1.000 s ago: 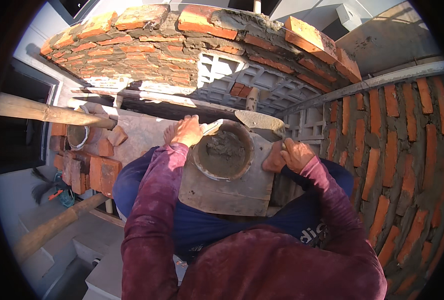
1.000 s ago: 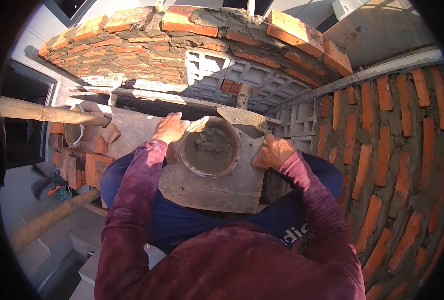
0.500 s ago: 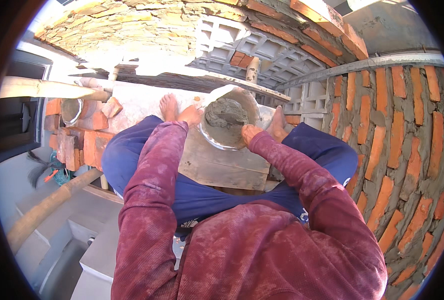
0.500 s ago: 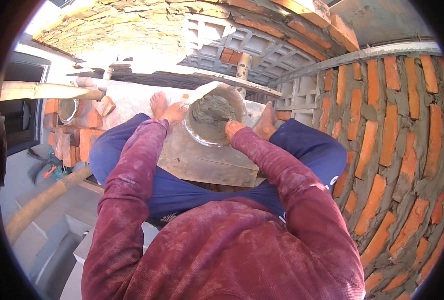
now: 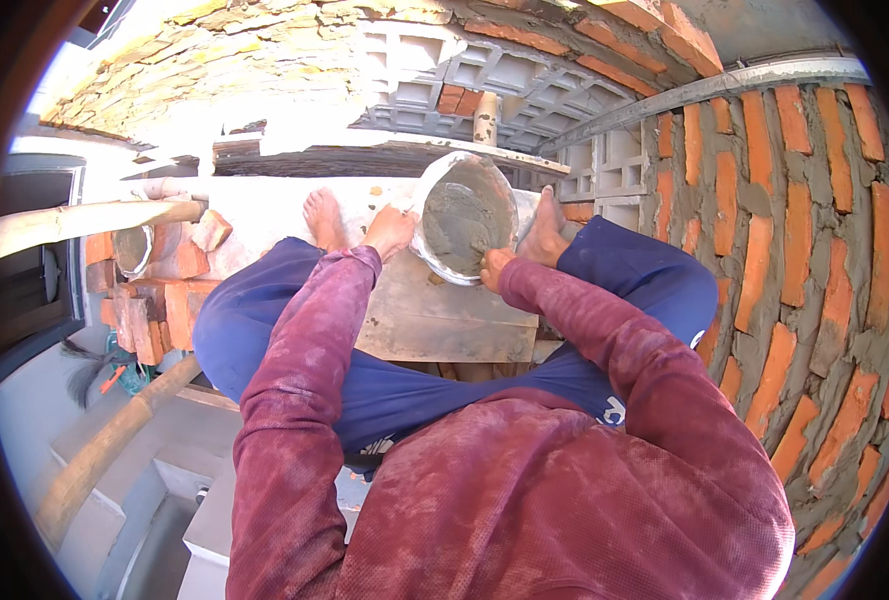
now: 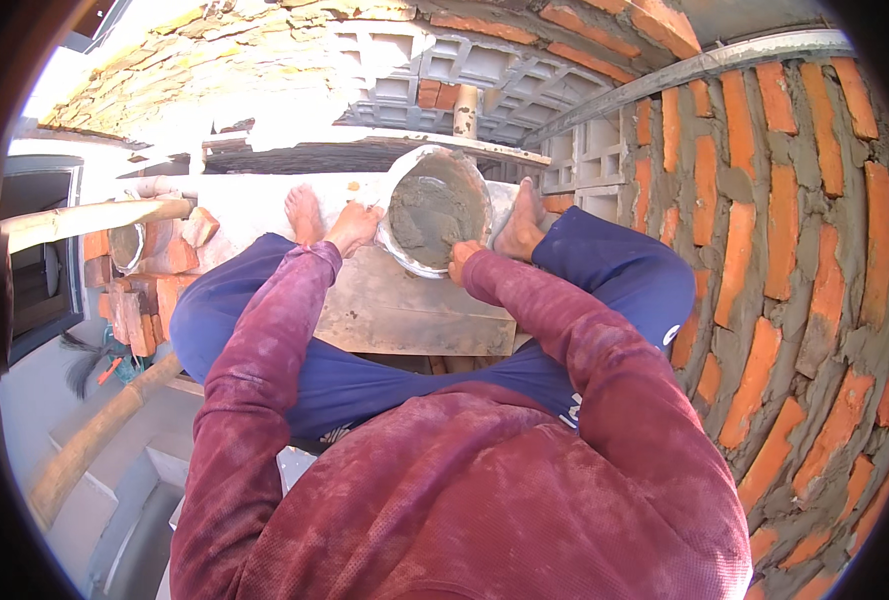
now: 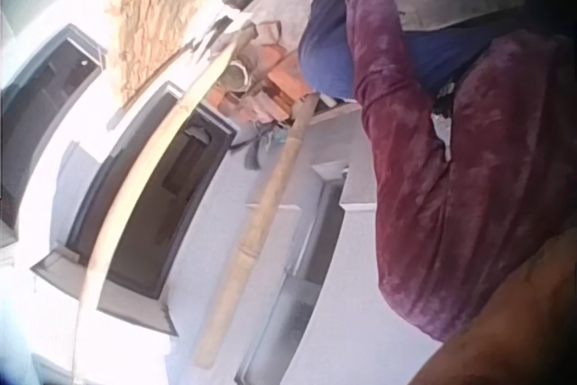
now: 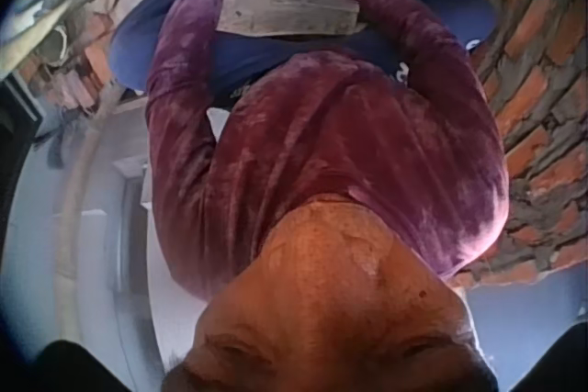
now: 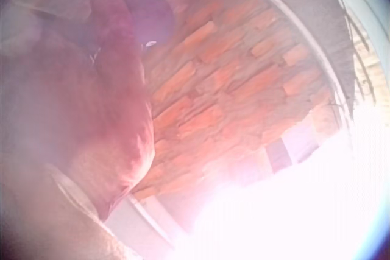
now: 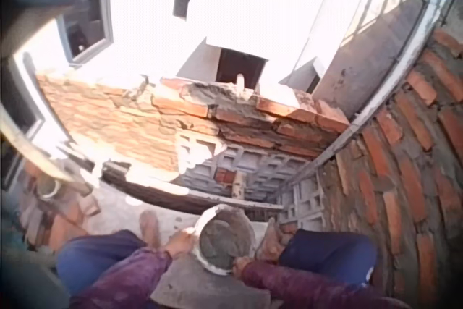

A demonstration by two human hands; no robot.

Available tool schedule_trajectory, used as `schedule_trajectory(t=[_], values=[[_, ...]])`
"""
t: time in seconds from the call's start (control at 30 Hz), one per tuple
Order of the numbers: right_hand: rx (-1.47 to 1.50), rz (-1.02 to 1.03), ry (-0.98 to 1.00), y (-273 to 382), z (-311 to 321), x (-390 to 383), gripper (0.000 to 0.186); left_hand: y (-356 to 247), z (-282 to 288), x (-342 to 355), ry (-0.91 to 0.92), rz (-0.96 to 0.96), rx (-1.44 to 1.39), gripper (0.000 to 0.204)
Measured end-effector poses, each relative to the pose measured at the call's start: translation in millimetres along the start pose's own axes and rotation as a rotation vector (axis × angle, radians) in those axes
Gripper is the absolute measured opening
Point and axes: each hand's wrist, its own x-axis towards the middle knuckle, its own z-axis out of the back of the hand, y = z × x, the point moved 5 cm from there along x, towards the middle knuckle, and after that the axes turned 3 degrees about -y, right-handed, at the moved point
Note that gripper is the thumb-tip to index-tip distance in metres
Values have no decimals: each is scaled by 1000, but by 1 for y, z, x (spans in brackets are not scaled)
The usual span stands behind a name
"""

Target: The person scoops mortar from a bucket using a trowel and applies it to a brick wall. They then pick up a brick, place it onto the mortar, and tap it into position. The person repeats this process, adding mortar and bricks to the wall structure.

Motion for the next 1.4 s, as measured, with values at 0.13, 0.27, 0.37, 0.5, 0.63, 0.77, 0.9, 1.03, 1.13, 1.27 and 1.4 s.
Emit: schedule_trajectory(t=[0.13,0.27,0.37,0.5,0.63,0.77,0.9,1.03,1.13,1.27,1.4], values=[[102,21,97,43,26,2,39,3,9,-6,-40,42,136,34],[312,71,-22,40,-16,14,31,16,23,-7,-83,-34,249,42],[353,232,24,19,2,3,27,3,11,-10,1,-41,136,36],[613,58,267,-2,22,-21,20,18,27,0,-97,-99,279,31],[741,73,421,23,44,-26,15,112,79,41,-304,-128,534,55],[699,75,567,23,103,-45,18,99,97,41,-681,-245,861,92],[624,235,345,52,228,-67,19,43,105,13,-430,-202,881,77],[599,272,129,90,371,-75,18,-136,97,-86,200,-513,626,43],[458,326,-98,125,470,-65,16,-160,89,-103,205,-645,736,44],[-166,452,-571,164,552,-36,25,-173,48,-105,438,-664,744,49],[-472,245,-745,189,536,29,32,-185,52,-121,552,-511,890,49]])
